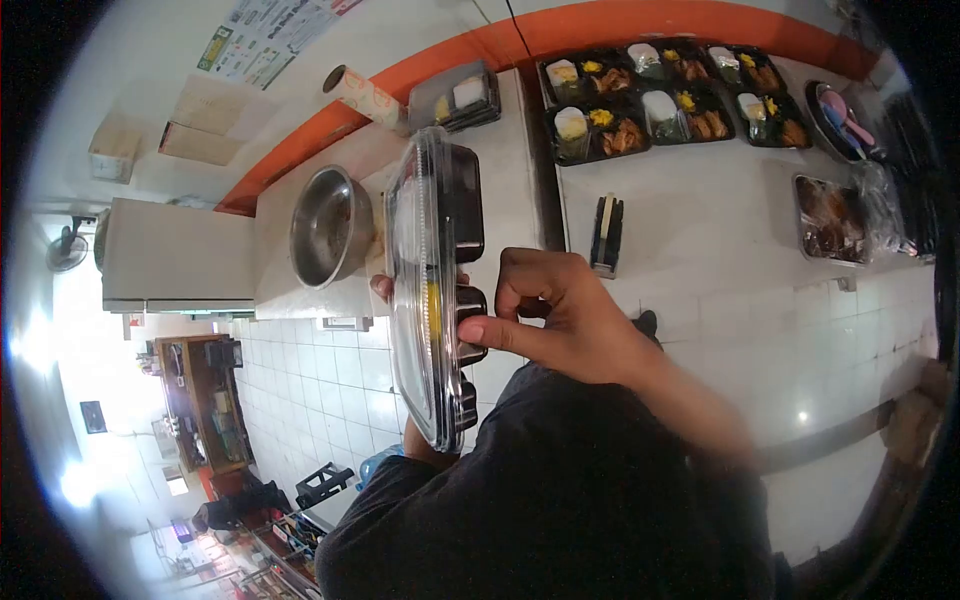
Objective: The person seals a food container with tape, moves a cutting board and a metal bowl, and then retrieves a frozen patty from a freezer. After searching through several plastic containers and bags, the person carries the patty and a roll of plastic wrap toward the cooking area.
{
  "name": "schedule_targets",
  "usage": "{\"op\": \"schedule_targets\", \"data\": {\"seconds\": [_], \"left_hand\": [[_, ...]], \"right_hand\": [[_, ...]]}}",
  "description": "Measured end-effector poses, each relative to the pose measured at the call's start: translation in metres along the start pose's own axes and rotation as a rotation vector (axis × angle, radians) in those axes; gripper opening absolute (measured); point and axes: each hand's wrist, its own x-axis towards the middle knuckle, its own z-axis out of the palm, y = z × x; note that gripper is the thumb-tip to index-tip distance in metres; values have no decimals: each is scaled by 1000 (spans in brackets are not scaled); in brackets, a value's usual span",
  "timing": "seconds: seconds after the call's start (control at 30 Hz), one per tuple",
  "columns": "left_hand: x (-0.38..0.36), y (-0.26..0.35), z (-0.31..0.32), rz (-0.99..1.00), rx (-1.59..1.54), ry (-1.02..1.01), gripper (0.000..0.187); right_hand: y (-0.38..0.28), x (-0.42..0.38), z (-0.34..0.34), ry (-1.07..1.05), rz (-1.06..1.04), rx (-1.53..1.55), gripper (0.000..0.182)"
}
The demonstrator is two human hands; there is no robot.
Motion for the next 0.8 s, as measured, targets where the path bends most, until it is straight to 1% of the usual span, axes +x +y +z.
{"op": "schedule_targets", "data": {"seconds": [0.03, 0.07, 0.13, 0.17, 0.23, 0.3, 0.37, 0.4, 0.47, 0.5, 0.53, 0.57, 0.6, 0.63, 0.67, 0.7, 0.73, 0.77, 0.8], "left_hand": [[-1, -4, 0, 0, 17, 7, 82], [0, -10, -3, -1, 36, 18, 82], [-1, -17, -7, 16, 89, 49, 82], [-4, -17, -8, 21, 117, 65, 82], [-11, -9, -14, 27, 190, 95, 83], [-25, 9, -20, 17, 260, 133, 83], [-46, 34, -27, 7, 333, 168, 83], [-60, 47, -28, -1, 372, 188, 83], [-82, 64, -31, -2, 417, 227, 83], [-88, 71, -32, 1, 424, 251, 83], [-92, 77, -35, -21, 498, 115, 78], [-96, 82, -35, -49, 568, -17, 74], [-101, 82, -33, -56, 575, 15, 74], [-102, 78, -27, -41, 497, 20, 72], [-102, 74, -20, -25, 420, 21, 70], [-102, 70, -7, 12, 523, 203, 65], [-107, 72, -10, 4, 529, 216, 65], [-114, 76, -20, 32, 497, 171, 64], [-122, 81, -34, 58, 463, 125, 65]], "right_hand": [[6, -2, -1, -29, 28, 82, 29], [15, -5, -3, -33, 29, 75, 29], [36, -13, -12, -83, -42, 256, 24], [45, -17, -23, -145, 41, 177, 27], [72, -21, -37, -41, 196, -270, 26], [128, -40, -54, 29, 279, -529, 30], [194, -69, -64, 172, 375, -779, 43], [216, -80, -64, 161, 373, -773, 43], [257, -100, -57, 443, 471, -811, 54], [285, -112, -57, 421, 444, -767, 62], [290, -114, -52, 408, 456, -743, 62], [296, -116, -46, 406, 516, -700, 64], [303, -117, -39, 404, 575, -657, 65], [310, -114, -32, 457, 565, -807, 57], [314, -112, -26, 446, 579, -785, 57], [298, -101, -28, 548, 755, -406, 52], [292, -93, -27, 637, 911, -19, 47], [298, -90, -24, 639, 914, -8, 47], [304, -91, -24, 692, 858, 1, 42]]}}
